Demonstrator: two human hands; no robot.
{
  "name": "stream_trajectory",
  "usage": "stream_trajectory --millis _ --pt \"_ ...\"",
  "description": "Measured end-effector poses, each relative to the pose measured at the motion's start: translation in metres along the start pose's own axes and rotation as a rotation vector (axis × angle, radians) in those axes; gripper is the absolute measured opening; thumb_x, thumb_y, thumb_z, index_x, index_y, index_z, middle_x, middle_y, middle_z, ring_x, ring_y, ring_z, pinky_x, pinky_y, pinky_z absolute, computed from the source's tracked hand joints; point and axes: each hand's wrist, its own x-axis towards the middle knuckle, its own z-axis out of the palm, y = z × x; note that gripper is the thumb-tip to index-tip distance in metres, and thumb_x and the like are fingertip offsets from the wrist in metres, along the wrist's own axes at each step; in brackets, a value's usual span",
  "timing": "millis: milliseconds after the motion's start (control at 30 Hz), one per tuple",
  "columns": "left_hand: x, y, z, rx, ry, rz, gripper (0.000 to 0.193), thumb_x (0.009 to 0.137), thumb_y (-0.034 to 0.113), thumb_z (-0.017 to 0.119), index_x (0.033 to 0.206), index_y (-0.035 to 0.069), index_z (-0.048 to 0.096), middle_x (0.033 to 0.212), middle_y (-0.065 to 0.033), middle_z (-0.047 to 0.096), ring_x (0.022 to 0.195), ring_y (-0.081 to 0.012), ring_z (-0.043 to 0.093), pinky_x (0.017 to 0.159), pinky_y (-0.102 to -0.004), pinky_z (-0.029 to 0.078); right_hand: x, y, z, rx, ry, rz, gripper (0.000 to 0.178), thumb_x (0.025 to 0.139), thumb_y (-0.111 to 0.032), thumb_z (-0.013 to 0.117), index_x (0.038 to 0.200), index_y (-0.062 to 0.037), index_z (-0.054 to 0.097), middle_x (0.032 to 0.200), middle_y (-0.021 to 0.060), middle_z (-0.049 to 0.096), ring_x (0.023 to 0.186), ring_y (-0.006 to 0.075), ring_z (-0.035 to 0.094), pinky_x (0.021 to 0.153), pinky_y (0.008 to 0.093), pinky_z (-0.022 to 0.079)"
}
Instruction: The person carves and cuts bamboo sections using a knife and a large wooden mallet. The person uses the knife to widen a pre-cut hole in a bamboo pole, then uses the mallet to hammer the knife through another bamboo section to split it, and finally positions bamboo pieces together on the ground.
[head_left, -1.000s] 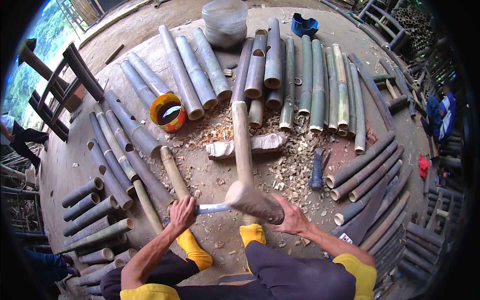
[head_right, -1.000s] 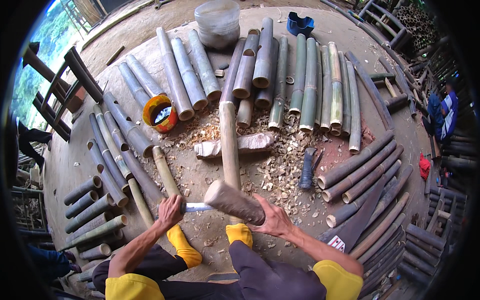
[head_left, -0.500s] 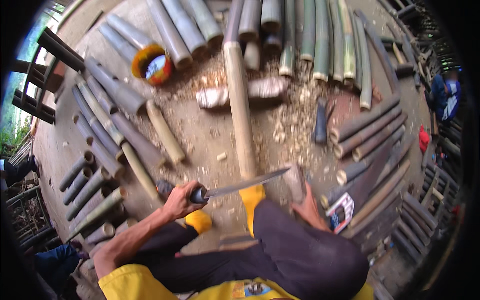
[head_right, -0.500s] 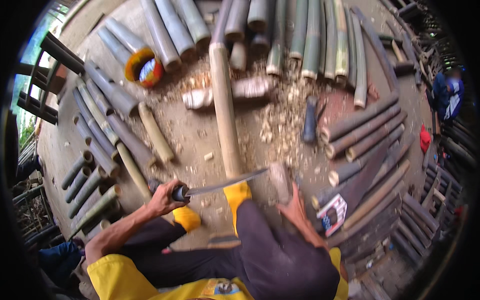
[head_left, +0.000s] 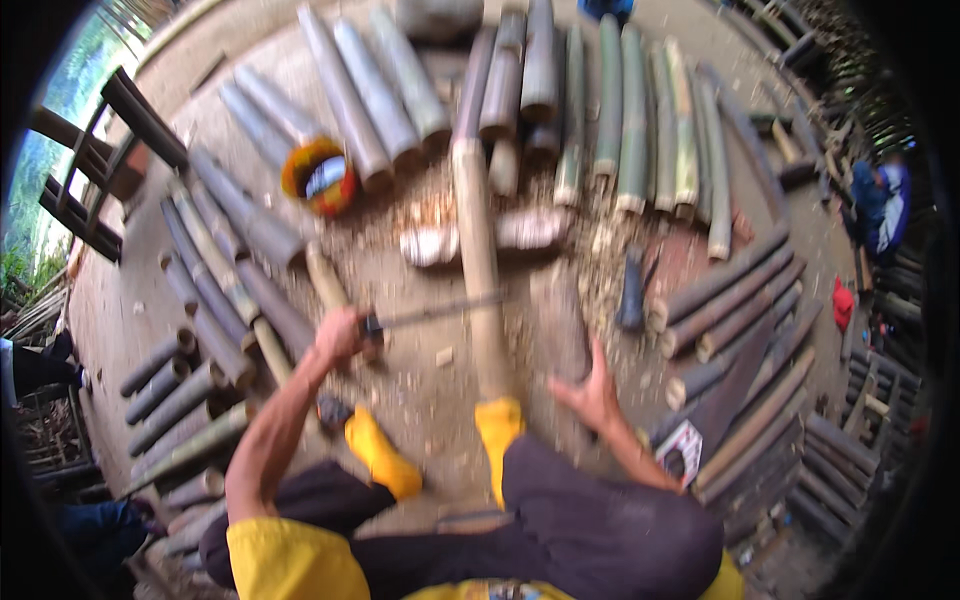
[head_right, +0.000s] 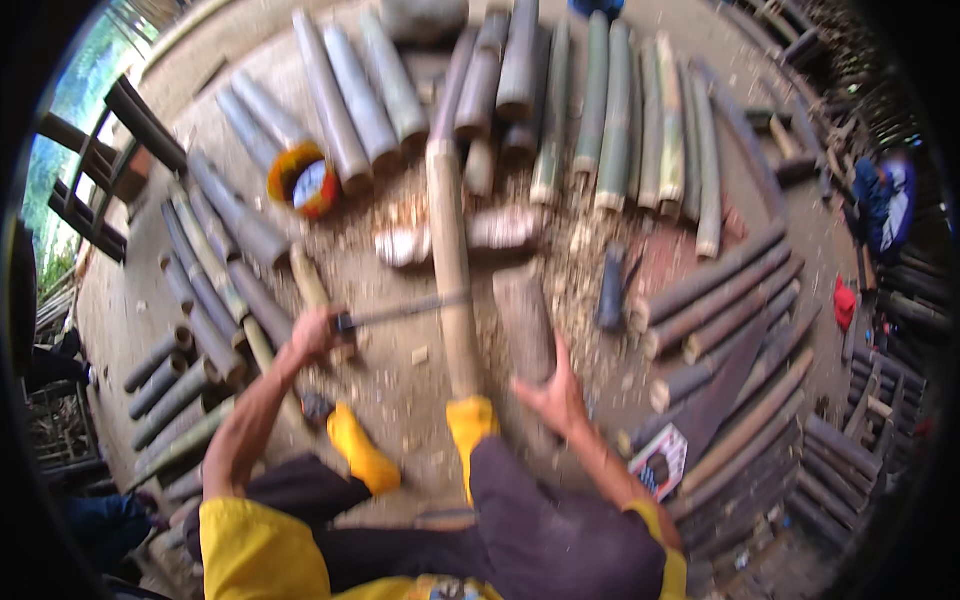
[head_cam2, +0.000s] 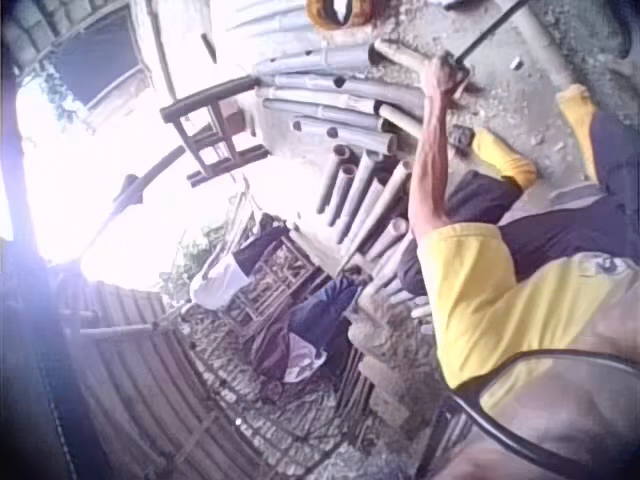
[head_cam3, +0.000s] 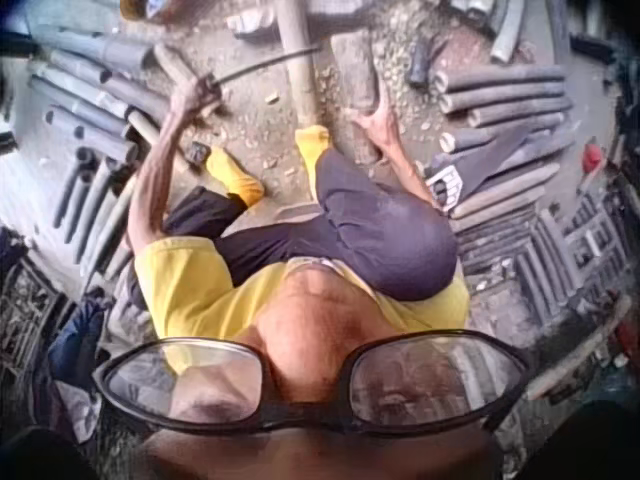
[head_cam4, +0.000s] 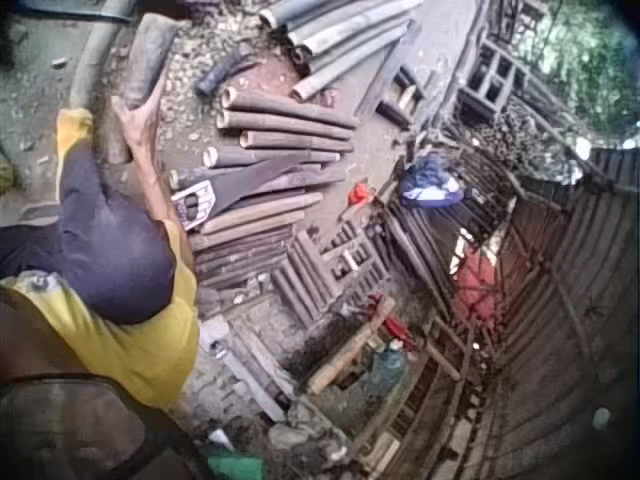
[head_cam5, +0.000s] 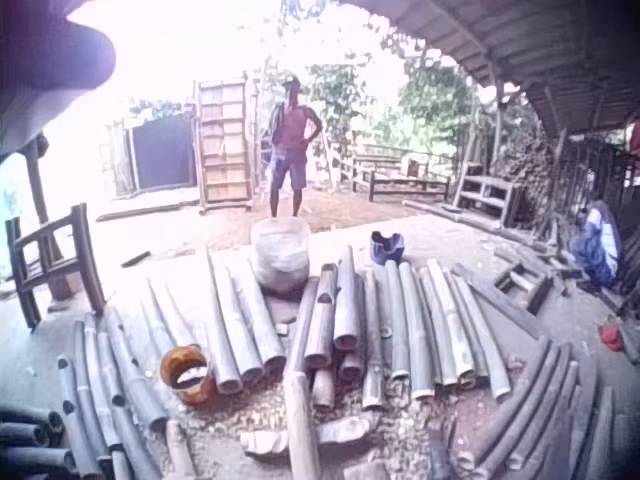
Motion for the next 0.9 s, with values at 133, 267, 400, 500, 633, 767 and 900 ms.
stream_trajectory --millis 133,267,400,500,633,767,900 --pt "-0.007 -0.011 0.011 -0.020 -0.049 -0.154 0.028 0.063 0.025 0.070 0.082 0.008 0.059 0.065 -0.0121 0.061 0.063 -0.0319 0.062 0.061 -0.0420 0.050 0.027 0.013 0.032 -0.065 -0.038 -0.203 0.098 0.070 -0.019 0.074 0.144 -0.0055 0.012 0.136 0.0244 0.039 0.120 0.0337 0.046 0.101 0.0380 0.037" --pt "-0.010 -0.006 0.015 0.007 -0.083 -0.142 0.025 0.063 0.024 0.069 0.077 0.008 0.057 0.063 -0.0121 0.060 0.061 -0.0317 0.061 0.060 -0.0428 0.049 0.018 0.014 0.034 -0.050 -0.105 -0.101 0.100 0.069 -0.015 0.075 0.146 -0.0089 0.010 0.136 0.0259 0.038 0.120 0.0338 0.047 0.102 0.0384 0.037" --pt "-0.011 -0.002 0.012 0.042 -0.109 -0.128 0.024 0.063 0.024 0.069 0.076 0.008 0.056 0.061 -0.0123 0.059 0.060 -0.0321 0.061 0.059 -0.0434 0.049 0.012 0.017 0.030 0.045 -0.129 -0.008 0.101 0.068 -0.014 0.075 0.146 -0.0109 0.011 0.135 0.0240 0.041 0.119 0.0322 0.048 0.101 0.0379 0.038" --pt "-0.009 -0.004 0.013 0.026 -0.083 -0.125 0.024 0.063 0.024 0.069 0.075 0.008 0.056 0.060 -0.0123 0.059 0.060 -0.0322 0.061 0.058 -0.0434 0.048 0.012 0.016 0.022 0.076 -0.100 0.010 0.099 0.067 -0.013 0.075 0.145 -0.0098 0.014 0.133 0.0204 0.043 0.117 0.0285 0.049 0.100 0.0361 0.039" --pt "-0.004 -0.009 0.016 0.051 -0.073 -0.128 0.024 0.063 0.024 0.069 0.075 0.008 0.055 0.060 -0.0120 0.059 0.059 -0.0321 0.061 0.058 -0.0436 0.048 0.017 0.001 0.012 0.064 -0.084 0.002 0.098 0.066 -0.013 0.075 0.145 -0.0090 0.016 0.135 0.0198 0.042 0.120 0.0281 0.047 0.101 0.0361 0.037" --pt "-0.005 -0.010 0.014 0.063 -0.093 -0.091 0.024 0.063 0.024 0.069 0.076 0.009 0.056 0.060 -0.0122 0.058 0.058 -0.0326 0.060 0.057 -0.0436 0.047 0.027 -0.008 -0.001 -0.003 -0.087 -0.129 0.097 0.068 -0.013 0.074 0.145 -0.0078 0.016 0.137 0.0219 0.039 0.123 0.0304 0.045 0.102 0.0375 0.036" --pt "-0.006 -0.016 0.011 0.125 -0.121 -0.136 0.023 0.063 0.023 0.068 0.076 0.009 0.056 0.060 -0.0126 0.059 0.058 -0.0328 0.060 0.057 -0.0434 0.048 0.042 -0.058 -0.012 0.012 -0.080 -0.286 0.096 0.068 -0.015 0.074 0.144 -0.0070 0.017 0.135 0.0225 0.042 0.119 0.0319 0.048 0.100 0.0372 0.039"
